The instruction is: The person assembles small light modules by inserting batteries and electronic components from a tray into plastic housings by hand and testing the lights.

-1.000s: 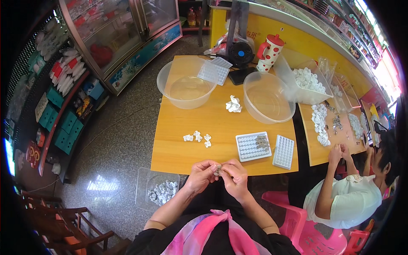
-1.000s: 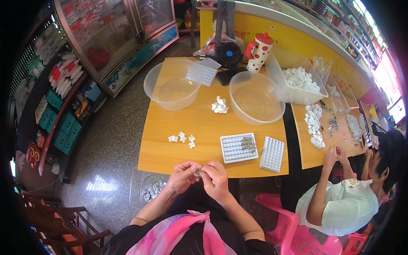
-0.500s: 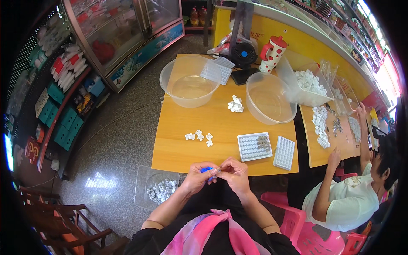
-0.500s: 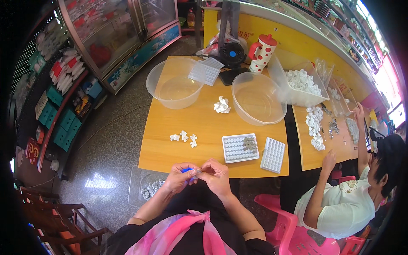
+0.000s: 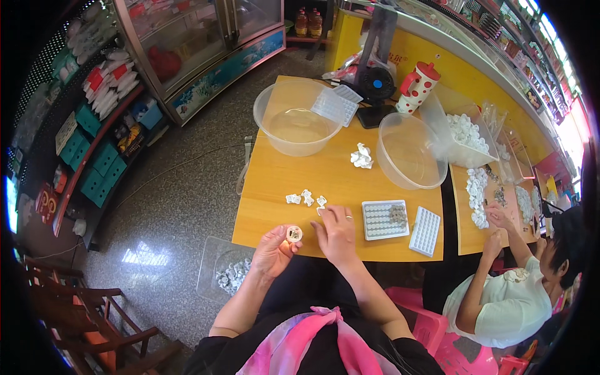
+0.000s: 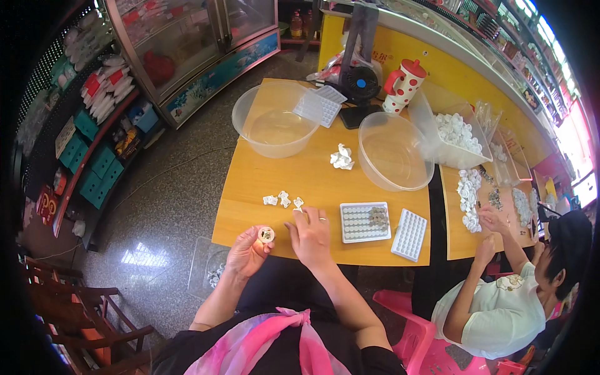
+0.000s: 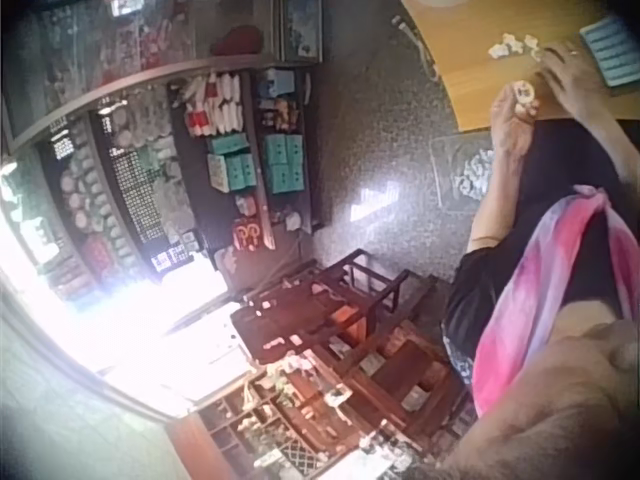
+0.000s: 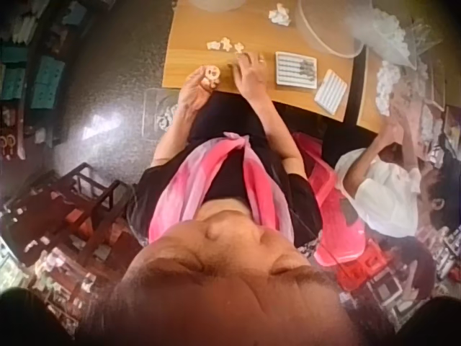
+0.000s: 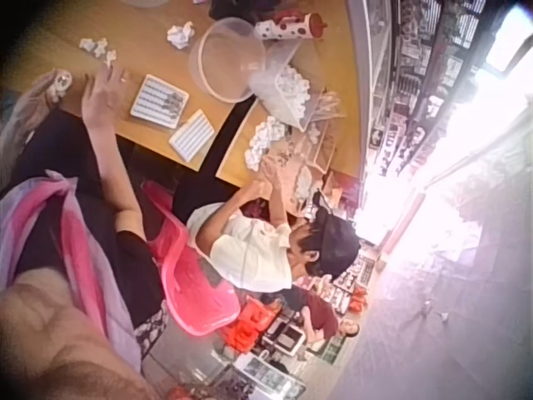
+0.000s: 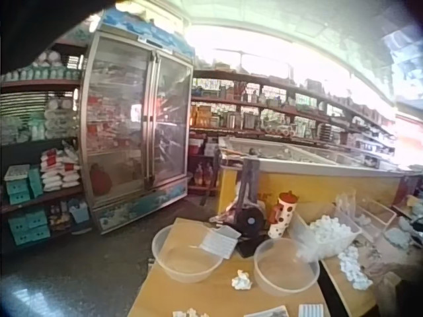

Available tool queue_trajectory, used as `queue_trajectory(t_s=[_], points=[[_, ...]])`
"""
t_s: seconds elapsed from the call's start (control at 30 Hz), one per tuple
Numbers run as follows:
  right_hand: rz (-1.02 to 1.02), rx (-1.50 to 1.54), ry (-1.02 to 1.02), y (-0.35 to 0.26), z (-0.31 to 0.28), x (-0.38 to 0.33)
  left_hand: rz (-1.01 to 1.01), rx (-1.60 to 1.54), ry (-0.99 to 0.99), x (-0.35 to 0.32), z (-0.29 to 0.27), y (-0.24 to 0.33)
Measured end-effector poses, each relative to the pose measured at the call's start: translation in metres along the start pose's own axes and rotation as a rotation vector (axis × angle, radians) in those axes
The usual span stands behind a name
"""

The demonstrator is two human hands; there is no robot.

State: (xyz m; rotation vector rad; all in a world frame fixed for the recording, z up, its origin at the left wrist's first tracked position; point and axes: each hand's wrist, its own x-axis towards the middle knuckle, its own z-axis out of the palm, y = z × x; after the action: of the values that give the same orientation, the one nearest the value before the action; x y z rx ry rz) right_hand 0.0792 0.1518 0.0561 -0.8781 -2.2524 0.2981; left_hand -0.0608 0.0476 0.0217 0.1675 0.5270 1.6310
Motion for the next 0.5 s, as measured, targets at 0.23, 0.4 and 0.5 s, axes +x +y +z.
queue_trajectory(t_s=[0.23, 0.4, 0.5], points=[[-0.208, -0.137, -0.187, -0.01, -0.013, -0.035, -0.022, -0.045, -0.011, -0.002, 0.003, 0.004], [-0.404, -0.161, -0.223, 0.005, -0.028, -0.06, -0.062, -0.032, -0.033, 0.004, -0.001, -0.004], [-0.481, -0.114, -0.242, 0.006, -0.032, -0.068, -0.073, -0.051, -0.036, 0.007, 0.002, -0.011]])
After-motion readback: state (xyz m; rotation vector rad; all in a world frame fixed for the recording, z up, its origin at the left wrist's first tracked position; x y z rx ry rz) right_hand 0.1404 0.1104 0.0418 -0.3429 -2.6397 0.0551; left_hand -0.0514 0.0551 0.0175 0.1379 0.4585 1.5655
